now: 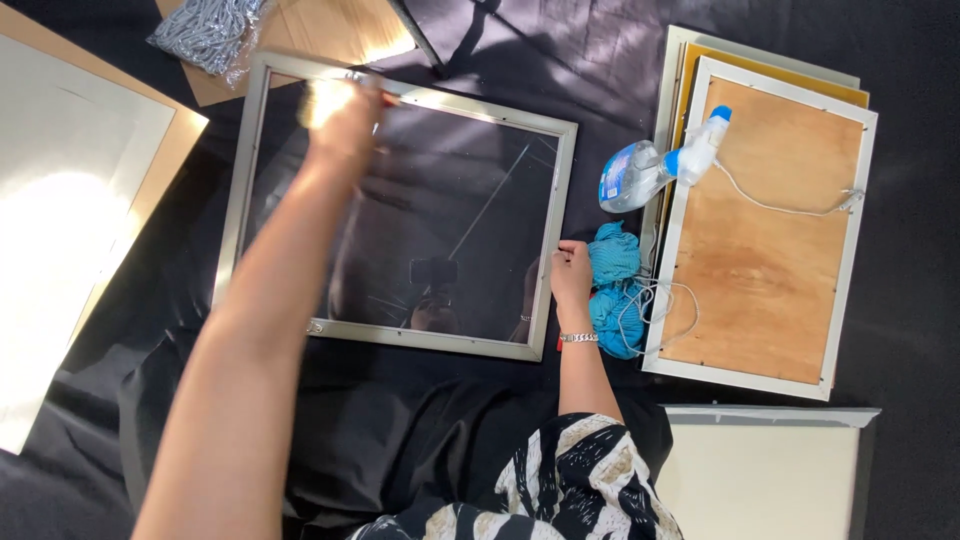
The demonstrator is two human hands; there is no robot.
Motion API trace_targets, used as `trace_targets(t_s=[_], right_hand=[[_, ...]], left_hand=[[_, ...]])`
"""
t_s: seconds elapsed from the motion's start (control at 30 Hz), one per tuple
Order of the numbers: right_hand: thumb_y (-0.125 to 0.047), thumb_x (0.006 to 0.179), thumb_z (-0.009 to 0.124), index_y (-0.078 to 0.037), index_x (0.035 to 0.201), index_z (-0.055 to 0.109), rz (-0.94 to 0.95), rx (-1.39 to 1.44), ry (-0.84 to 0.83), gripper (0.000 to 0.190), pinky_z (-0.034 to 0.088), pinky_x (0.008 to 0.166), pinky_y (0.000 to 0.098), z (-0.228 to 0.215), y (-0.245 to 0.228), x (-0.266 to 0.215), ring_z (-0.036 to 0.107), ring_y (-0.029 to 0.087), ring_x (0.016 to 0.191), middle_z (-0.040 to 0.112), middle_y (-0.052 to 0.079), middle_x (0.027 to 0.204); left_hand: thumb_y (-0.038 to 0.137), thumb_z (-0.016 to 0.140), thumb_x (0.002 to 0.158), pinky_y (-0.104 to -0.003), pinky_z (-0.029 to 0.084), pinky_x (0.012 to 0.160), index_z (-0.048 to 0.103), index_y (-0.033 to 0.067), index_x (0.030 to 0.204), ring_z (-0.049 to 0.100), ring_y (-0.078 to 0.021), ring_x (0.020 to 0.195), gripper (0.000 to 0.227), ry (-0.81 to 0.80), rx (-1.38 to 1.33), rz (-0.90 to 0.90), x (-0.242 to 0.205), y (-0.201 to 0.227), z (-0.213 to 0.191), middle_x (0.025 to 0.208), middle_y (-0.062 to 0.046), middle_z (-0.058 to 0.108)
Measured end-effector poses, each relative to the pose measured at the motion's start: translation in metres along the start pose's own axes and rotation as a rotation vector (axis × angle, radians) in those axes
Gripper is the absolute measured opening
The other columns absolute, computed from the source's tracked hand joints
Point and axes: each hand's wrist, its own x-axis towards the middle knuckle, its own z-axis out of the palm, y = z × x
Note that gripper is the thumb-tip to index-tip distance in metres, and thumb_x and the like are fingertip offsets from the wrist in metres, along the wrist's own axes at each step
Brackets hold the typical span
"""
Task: Polishing a glass surface within a frame using a cloth and brush, then inserting a backing board.
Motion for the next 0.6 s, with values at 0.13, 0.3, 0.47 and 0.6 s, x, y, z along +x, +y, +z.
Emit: trace_targets(t_s=[0.13,0.3,0.47,0.6], right_hand=[[-0.009,0.096,0.055,-0.002,0.113,0.063,-0.056,0.006,0.007,0.02,0.052,0.081,0.0288,-0.001,0.002,0.002,0.064,0.018,0.087,0.067,0.009,0.103],[-0.012,0.095,0.055,-0.003,0.115,0.065,-0.018,-0.011,-0.004,0.024,0.053,0.081,0.0286,-0.002,0.009,0.004,0.065,0.018,0.088,0.069,0.009,0.104],[-0.011,0.094,0.056,-0.003,0.114,0.064,-0.008,0.004,0.004,0.023,0.053,0.078,0.0287,0.001,0.006,0.003,0.066,0.018,0.084,0.069,0.008,0.1],[-0.011,0.094,0.057,-0.002,0.113,0.063,-0.02,0.016,0.018,0.022,0.053,0.077,0.0288,0.004,0.01,0.005,0.064,0.017,0.082,0.067,0.008,0.097]], left_hand=[[0.023,0.065,0.089,-0.041,0.052,0.052,0.073,0.0228,0.099,0.062,-0.0217,0.054,0.013,0.089,0.503,0.576,-0.028,0.057,0.077,0.071,-0.005,0.067],[0.009,0.07,0.084,-0.052,0.054,0.07,0.059,0.0081,0.107,0.07,-0.04,0.078,0.025,0.01,0.127,0.51,-0.037,0.067,0.021,0.097,-0.017,0.071],[0.039,0.065,0.095,-0.036,0.054,0.061,0.073,0.0163,0.085,0.063,-0.025,0.068,0.026,0.4,0.482,0.112,-0.001,-0.028,0.006,0.078,-0.007,0.065],[0.006,0.064,0.09,-0.055,0.056,0.077,0.061,0.0064,0.116,0.067,-0.0419,0.091,0.026,-0.061,0.634,0.163,-0.023,0.011,0.028,0.103,-0.026,0.063]])
